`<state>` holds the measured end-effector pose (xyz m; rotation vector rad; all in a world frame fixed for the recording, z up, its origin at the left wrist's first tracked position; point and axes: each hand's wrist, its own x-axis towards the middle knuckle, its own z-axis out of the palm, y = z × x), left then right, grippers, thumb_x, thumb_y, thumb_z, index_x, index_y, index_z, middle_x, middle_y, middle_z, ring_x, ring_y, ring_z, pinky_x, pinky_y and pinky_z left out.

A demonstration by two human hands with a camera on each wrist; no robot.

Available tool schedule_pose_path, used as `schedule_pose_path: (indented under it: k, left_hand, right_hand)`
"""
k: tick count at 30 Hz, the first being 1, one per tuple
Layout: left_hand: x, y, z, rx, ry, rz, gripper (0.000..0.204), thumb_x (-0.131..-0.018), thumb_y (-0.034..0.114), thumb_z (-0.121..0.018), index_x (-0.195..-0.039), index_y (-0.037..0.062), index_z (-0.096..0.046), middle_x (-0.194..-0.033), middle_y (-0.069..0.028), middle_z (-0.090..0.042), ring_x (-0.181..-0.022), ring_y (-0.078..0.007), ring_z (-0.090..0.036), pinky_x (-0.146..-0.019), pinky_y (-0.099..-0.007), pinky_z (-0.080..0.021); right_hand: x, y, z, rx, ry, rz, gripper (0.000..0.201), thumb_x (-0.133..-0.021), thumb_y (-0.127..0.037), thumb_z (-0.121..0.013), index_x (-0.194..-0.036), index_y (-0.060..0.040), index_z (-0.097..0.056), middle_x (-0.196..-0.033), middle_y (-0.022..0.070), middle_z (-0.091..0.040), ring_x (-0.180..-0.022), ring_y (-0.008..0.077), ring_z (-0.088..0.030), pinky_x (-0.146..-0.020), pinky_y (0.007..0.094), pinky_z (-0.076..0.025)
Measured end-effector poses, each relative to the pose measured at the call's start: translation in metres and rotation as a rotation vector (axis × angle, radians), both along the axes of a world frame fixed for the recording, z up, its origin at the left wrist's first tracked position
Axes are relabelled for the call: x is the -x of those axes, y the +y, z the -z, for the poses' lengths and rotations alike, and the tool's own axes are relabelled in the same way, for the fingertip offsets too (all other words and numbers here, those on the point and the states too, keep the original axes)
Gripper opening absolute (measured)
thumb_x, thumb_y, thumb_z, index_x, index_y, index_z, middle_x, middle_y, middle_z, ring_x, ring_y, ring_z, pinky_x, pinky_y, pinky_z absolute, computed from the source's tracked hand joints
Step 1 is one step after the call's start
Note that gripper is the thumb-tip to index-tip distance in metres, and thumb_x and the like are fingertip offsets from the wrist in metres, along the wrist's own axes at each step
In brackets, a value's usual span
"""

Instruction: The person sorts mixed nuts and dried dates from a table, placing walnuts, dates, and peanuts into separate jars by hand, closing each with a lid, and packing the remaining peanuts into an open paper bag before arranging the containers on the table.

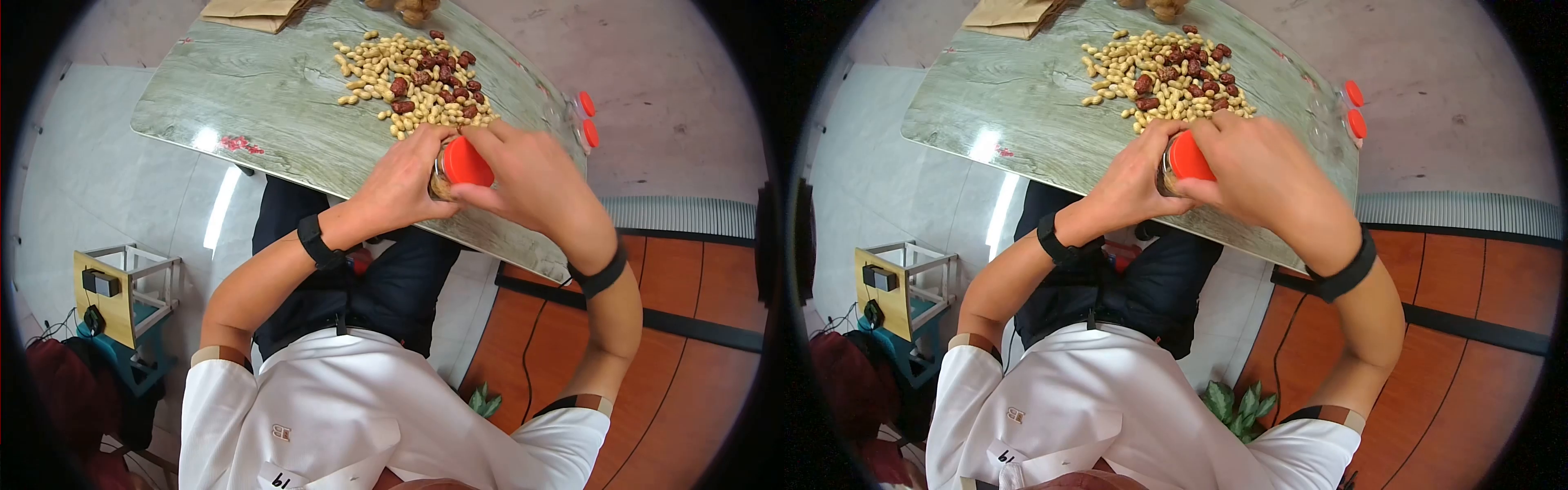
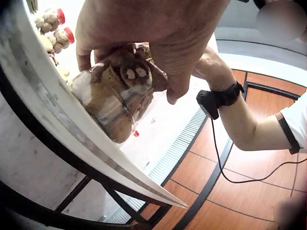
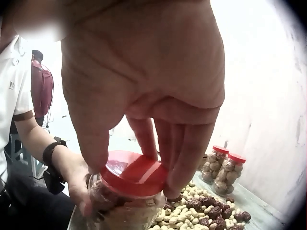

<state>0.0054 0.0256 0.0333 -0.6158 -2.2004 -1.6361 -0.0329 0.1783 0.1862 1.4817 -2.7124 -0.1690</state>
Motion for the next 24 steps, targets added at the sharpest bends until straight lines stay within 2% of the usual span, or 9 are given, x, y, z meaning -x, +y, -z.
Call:
schedule_pose_path:
  k: [5,8,10,11,14,16,20,22,24]
  left_hand:
    - [0.000,-0.002,0.001,-0.002,-0.031,0.012,0.087,-0.070,0.024,-0.091,-0.140,0.0019,-0.045,-0.131,-0.0201,-0.057,-0.119,-0.0423,-0.060,-0.099,-0.0462,-0.051]
    - [0.001,-0.001,0.003,0.004,-0.007,-0.005,0.087,-0.069,0.025,-0.091,-0.140,0.0019,-0.046,-0.130,-0.0198,-0.057,-0.118,-0.0420,-0.060,-0.099,-0.0459,-0.051]
    - [0.002,0.000,0.004,0.003,0.015,-0.003,0.087,-0.069,0.025,-0.091,-0.139,0.0020,-0.046,-0.129,-0.0196,-0.057,-0.117,-0.0418,-0.060,-0.099,-0.0458,-0.051]
    - [0.003,0.000,0.004,0.001,0.037,-0.004,0.087,-0.069,0.025,-0.091,-0.139,0.0021,-0.046,-0.128,-0.0194,-0.057,-0.117,-0.0415,-0.060,-0.099,-0.0457,-0.051]
    - [0.001,0.000,0.000,0.003,-0.023,0.017,0.088,-0.068,0.025,-0.092,-0.138,-0.0018,-0.047,-0.124,-0.0214,-0.058,-0.117,-0.0412,-0.059,-0.099,-0.0463,-0.049]
    - [0.000,-0.001,-0.001,0.007,-0.030,0.015,0.088,-0.068,0.025,-0.093,-0.138,-0.0018,-0.046,-0.124,-0.0216,-0.058,-0.117,-0.0413,-0.059,-0.099,-0.0464,-0.049]
    - [0.000,-0.001,0.000,-0.002,0.013,0.000,0.088,-0.068,0.025,-0.093,-0.137,-0.0015,-0.046,-0.124,-0.0217,-0.058,-0.117,-0.0412,-0.059,-0.099,-0.0467,-0.049]
    - [0.002,0.000,0.004,-0.010,0.041,-0.012,0.086,-0.068,0.024,-0.092,-0.138,0.0007,-0.047,-0.126,-0.0204,-0.058,-0.118,-0.0404,-0.059,-0.099,-0.0452,-0.050]
    - [0.003,0.002,0.006,-0.017,0.071,-0.012,0.085,-0.069,0.023,-0.092,-0.139,0.0028,-0.047,-0.128,-0.0190,-0.057,-0.120,-0.0396,-0.060,-0.100,-0.0437,-0.051]
  right_hand:
    - [-0.005,-0.016,-0.011,-0.370,-0.031,0.280,0.055,-0.079,-0.052,-0.078,-0.109,-0.0069,-0.071,-0.094,0.0141,-0.072,-0.077,0.0368,-0.071,-0.069,0.0451,-0.058]
    - [-0.001,-0.002,-0.017,-0.032,0.015,0.167,0.054,-0.080,-0.052,-0.077,-0.108,-0.0057,-0.071,-0.097,0.0151,-0.073,-0.077,0.0364,-0.072,-0.068,0.0444,-0.058]
    - [0.009,0.005,-0.007,0.270,-0.042,-0.178,0.056,-0.080,-0.052,-0.077,-0.108,-0.0048,-0.069,-0.093,0.0145,-0.072,-0.076,0.0360,-0.072,-0.067,0.0441,-0.057]
    - [0.008,0.008,-0.008,0.271,-0.037,-0.171,0.056,-0.080,-0.052,-0.077,-0.108,-0.0048,-0.069,-0.093,0.0145,-0.072,-0.076,0.0360,-0.072,-0.067,0.0441,-0.057]
    - [0.003,0.004,-0.013,0.015,-0.101,-0.060,0.054,-0.079,-0.044,-0.081,-0.112,-0.0041,-0.068,-0.101,0.0144,-0.072,-0.083,0.0350,-0.072,-0.071,0.0436,-0.058]
    - [-0.002,-0.009,-0.016,-0.347,-0.136,0.265,0.066,-0.077,-0.032,-0.086,-0.133,-0.0065,-0.062,-0.113,0.0139,-0.069,-0.095,0.0360,-0.071,-0.080,0.0442,-0.057]
    - [-0.006,-0.002,-0.024,-0.193,-0.140,0.265,0.067,-0.073,-0.022,-0.087,-0.134,-0.0082,-0.062,-0.118,0.0132,-0.068,-0.098,0.0357,-0.070,-0.083,0.0444,-0.057]
    - [-0.001,0.008,-0.021,0.076,-0.014,-0.134,0.050,-0.075,-0.023,-0.086,-0.117,-0.0039,-0.066,-0.112,0.0151,-0.069,-0.096,0.0343,-0.071,-0.079,0.0449,-0.058]
    - [0.000,0.008,-0.018,0.053,-0.065,-0.152,0.051,-0.074,-0.019,-0.086,-0.119,-0.0040,-0.066,-0.114,0.0156,-0.069,-0.097,0.0346,-0.071,-0.080,0.0453,-0.058]
